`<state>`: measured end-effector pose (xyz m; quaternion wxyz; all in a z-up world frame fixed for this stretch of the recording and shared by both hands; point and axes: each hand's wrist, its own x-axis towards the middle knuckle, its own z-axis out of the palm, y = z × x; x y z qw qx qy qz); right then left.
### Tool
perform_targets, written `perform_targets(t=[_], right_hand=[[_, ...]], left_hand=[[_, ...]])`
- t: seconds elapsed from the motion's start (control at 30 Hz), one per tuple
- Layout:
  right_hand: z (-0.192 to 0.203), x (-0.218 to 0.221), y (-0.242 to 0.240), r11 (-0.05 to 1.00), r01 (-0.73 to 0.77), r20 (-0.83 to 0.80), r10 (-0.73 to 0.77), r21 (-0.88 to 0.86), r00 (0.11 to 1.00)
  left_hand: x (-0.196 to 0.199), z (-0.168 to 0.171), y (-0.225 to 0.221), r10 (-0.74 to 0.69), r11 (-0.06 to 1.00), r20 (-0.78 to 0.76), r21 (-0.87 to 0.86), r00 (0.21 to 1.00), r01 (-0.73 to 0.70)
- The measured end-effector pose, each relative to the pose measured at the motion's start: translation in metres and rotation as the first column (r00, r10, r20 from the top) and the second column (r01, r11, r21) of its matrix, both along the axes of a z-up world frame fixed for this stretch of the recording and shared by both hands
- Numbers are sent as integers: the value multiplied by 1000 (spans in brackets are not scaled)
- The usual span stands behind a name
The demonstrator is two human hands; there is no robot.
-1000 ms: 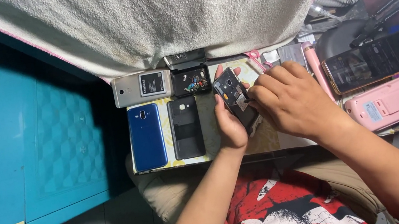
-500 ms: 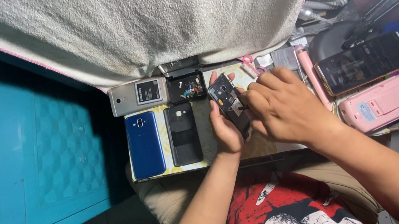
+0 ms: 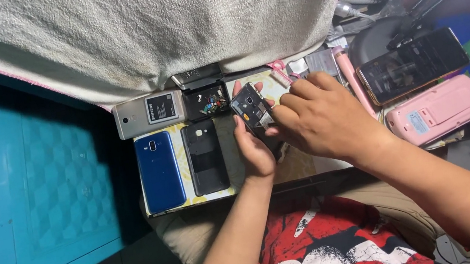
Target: Using a precision screwdriver to remove multiple small screws from the internal chassis of a disassembled smartphone.
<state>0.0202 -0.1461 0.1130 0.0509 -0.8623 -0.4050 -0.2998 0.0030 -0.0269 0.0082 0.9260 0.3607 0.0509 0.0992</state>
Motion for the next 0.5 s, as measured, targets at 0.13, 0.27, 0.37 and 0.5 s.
perform_targets(t=[0.13, 0.27, 0.37, 0.5], right_hand=[[-15, 3, -7, 997, -62, -62, 64, 33, 996], [-12, 5, -7, 995, -104, -10, 104, 0, 995], [-11, 7, -8, 995, -88, 10, 88, -43, 996], [-7, 7, -8, 995, -75, 8, 75, -63, 997]], left_hand=[[2, -4, -6, 8, 996, 31, -92, 999, -6], [2, -7, -3, 10, 999, 23, -40, 1000, -10], [2, -10, -3, 6, 1000, 21, -28, 1000, -5], [5, -20, 2, -7, 999, 29, -34, 1000, 8]])
